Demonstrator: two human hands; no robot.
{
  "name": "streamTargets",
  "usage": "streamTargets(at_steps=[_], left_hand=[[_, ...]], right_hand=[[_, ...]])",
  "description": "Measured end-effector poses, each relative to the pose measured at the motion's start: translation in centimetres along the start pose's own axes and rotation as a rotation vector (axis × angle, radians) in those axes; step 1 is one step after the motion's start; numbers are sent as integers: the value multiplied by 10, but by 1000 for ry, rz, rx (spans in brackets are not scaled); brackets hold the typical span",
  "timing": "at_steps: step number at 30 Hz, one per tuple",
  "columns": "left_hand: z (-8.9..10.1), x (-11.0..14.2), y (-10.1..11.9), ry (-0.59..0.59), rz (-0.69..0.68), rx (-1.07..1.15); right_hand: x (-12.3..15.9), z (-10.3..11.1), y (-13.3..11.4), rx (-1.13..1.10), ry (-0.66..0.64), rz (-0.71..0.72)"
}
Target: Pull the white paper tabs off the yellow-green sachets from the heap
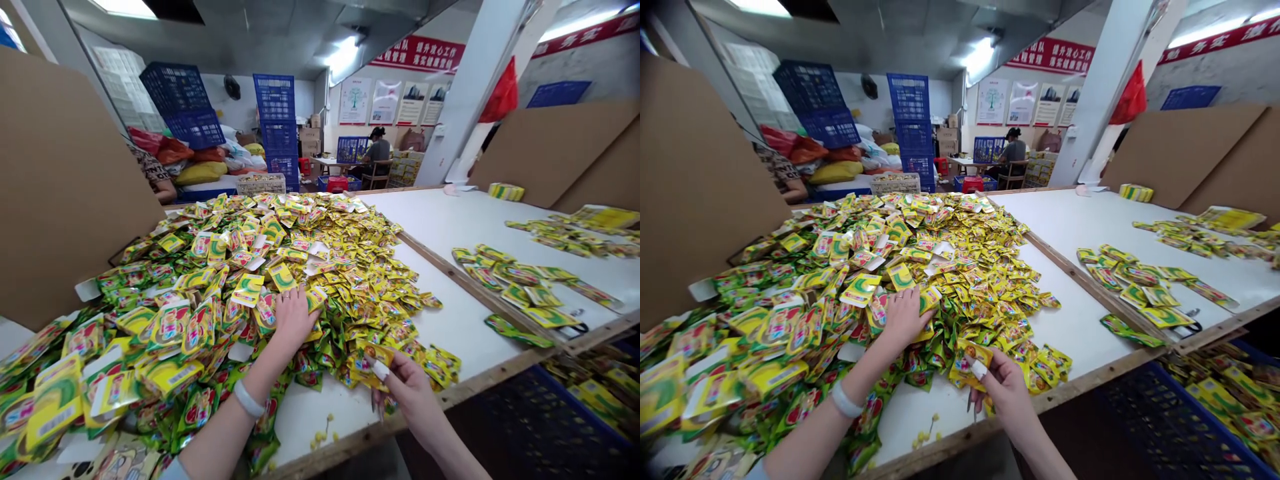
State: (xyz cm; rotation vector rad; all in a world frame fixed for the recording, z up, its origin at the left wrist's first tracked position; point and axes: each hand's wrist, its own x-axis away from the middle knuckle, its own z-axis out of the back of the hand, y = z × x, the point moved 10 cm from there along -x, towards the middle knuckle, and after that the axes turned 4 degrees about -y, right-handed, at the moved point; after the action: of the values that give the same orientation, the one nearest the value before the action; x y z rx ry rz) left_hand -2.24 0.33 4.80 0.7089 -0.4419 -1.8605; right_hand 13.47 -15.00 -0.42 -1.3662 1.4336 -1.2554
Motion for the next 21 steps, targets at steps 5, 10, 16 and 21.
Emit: streamTargets(at_steps=[5,10,16,21], left_hand=[[11,35,-4,-66,27,250],[-14,117,6,-370,218,799],[-36,165,11,-445,356,1156],[-36,169,13,-563,287,994]], right_hand=[[-1,17,-35,-2,41,137],[-6,-20,-65,-34,-79,242],[8,-105,-89,309,-464,413],[23,-120,-82,828,-685,320]])
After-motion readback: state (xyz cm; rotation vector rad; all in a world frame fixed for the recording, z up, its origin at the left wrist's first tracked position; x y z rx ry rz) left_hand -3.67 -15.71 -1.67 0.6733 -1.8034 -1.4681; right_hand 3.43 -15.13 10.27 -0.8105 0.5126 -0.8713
